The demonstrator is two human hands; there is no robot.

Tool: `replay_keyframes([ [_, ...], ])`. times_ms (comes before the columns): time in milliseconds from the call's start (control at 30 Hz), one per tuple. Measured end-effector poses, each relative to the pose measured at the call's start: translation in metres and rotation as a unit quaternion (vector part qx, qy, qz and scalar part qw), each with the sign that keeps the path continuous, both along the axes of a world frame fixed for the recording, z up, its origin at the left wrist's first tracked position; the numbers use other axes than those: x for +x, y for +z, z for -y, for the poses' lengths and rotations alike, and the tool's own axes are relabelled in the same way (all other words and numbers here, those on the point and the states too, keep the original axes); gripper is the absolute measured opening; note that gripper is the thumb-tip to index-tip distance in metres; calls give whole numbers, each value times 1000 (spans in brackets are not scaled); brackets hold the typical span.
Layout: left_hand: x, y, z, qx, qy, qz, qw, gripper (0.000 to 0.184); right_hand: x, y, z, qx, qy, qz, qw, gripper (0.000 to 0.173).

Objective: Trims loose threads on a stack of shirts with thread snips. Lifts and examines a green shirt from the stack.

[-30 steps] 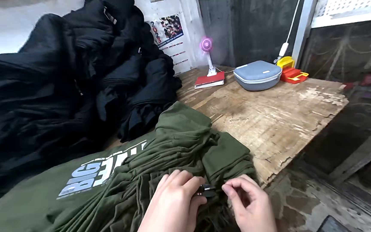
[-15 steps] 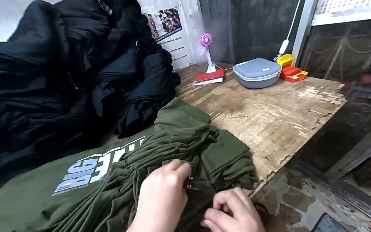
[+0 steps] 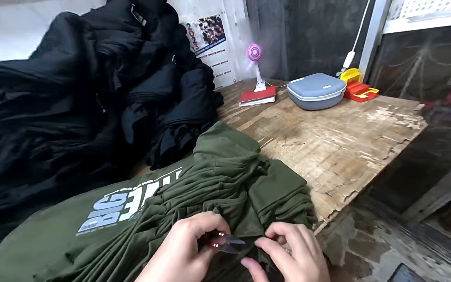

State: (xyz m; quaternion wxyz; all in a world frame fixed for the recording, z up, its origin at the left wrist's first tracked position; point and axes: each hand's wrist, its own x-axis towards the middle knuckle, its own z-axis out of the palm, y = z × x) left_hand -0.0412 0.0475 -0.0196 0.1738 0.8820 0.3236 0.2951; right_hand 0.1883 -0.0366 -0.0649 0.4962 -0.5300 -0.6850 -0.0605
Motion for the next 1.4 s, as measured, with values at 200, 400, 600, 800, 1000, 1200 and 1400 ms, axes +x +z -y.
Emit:
replay_keyframes([
  [200,4,1,1,-54,47,13,997,14,-24,-3,-13,65,-114,14,991,36],
  [400,6,1,4,-59,61,15,996,13,-5,-4,-7,36,5,33,999,11],
  [600,9,2,5,-58,68,0,996,11,43,33,35,-237,79,190,949,23],
  [800,9,1,2,-35,64,-8,997,8,-3,25,11,-22,-32,63,997,30],
  [1000,6,2,0,-41,64,-7,997,9,-23,-8,-28,51,-35,0,998,5],
  [1200,8,3,1,-71,86,-5,994,13,35,27,26,-196,-32,85,976,10],
  [1400,8,1,0,-60,93,-5,994,13,5,40,29,-91,-83,65,990,31],
])
